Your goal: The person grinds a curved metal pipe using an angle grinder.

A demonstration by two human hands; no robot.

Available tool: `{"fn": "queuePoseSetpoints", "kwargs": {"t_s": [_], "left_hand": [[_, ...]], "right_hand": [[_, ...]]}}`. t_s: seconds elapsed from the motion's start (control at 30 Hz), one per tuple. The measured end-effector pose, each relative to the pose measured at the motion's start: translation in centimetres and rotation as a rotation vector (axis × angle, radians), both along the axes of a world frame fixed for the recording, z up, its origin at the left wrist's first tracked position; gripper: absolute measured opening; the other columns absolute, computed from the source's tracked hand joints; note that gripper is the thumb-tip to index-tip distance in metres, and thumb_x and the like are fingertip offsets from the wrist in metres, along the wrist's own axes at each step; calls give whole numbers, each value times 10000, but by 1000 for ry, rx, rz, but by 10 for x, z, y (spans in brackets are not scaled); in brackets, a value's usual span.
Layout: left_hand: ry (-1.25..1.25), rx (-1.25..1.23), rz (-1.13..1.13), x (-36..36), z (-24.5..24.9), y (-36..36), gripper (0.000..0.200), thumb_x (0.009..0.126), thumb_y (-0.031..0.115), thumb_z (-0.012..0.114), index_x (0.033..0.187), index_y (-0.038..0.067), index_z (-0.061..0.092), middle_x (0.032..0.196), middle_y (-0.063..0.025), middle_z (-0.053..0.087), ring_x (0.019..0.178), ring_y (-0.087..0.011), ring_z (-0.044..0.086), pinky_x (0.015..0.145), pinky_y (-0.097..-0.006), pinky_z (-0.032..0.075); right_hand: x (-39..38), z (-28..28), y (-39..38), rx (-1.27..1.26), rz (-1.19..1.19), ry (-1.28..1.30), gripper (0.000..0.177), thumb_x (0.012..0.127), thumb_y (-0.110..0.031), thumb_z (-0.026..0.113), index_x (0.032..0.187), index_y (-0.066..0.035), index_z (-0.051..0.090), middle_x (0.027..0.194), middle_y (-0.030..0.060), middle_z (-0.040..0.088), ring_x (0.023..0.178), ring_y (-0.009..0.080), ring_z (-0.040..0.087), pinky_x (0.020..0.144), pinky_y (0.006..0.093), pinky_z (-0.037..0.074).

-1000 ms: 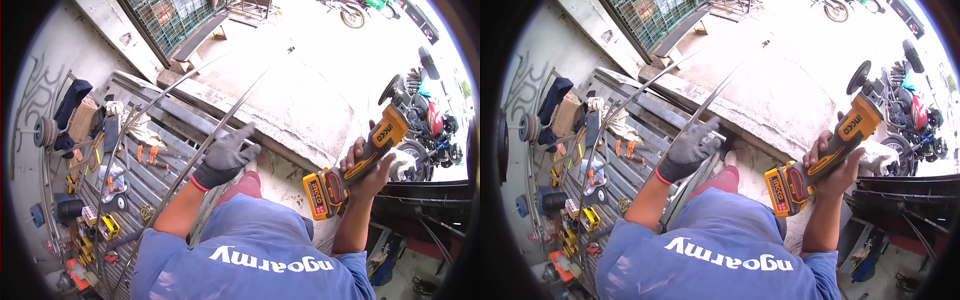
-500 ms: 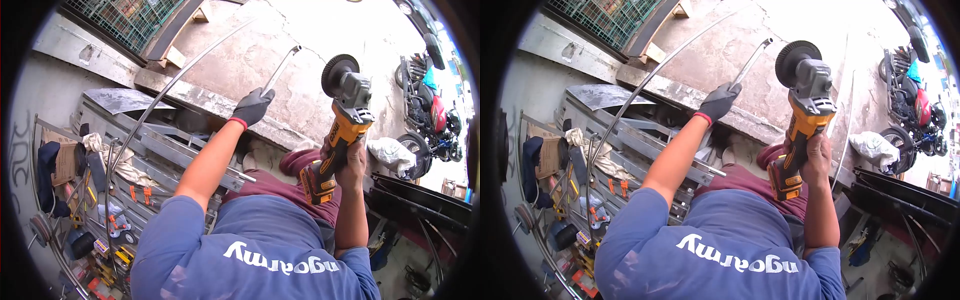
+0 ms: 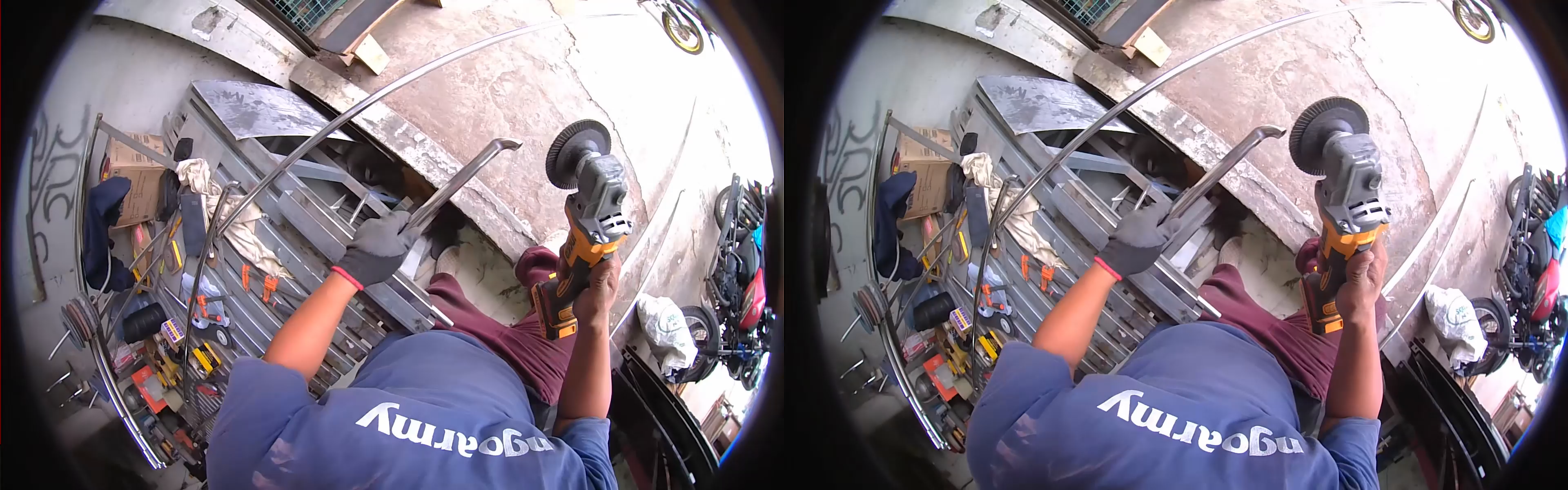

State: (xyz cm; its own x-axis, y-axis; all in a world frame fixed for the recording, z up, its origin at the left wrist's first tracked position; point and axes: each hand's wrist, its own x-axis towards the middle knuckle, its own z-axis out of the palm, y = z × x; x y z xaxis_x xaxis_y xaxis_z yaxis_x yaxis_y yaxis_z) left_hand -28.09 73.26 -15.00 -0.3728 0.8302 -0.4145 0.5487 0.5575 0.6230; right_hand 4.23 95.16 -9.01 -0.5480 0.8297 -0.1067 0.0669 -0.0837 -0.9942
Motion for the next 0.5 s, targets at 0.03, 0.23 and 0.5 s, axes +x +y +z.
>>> {"fn": "queuePoseSetpoints", "kwargs": {"t_s": [0.03, 0.23, 0.5], "left_hand": [[28, -43, -4, -5, -6, -5, 445, 1105, 466, 617, 1213, 45, 713, 1079, -269, 739, 1040, -509, 699, 876, -536, 559], [-154, -75, 40, -28, -11, -3, 386, 1089, 368, 634, 1261, 34, 723, 998, -187, 727, 941, -339, 736, 855, -468, 561], [-1046, -107, 289, -47, -29, 62, 397, 1146, 319, 610, 1407, 39, 716, 1025, -56, 747, 832, -115, 731, 789, -261, 585]], "right_hand": [[-7, -4, 4, -10, 17, 18, 953, 982, -853, 540, 1327, 35, 586, 932, 107, 705, 706, 169, 679, 623, 310, 552], [-35, -53, 13, -321, -16, 154, 1087, 996, -944, 330, 1326, 45, 635, 830, 118, 669, 617, 186, 611, 581, 336, 508], [-33, -80, 7, -488, 10, 57, 920, 837, -668, 916, 1387, 5, 616, 994, 96, 733, 746, 169, 692, 640, 317, 569]]}}
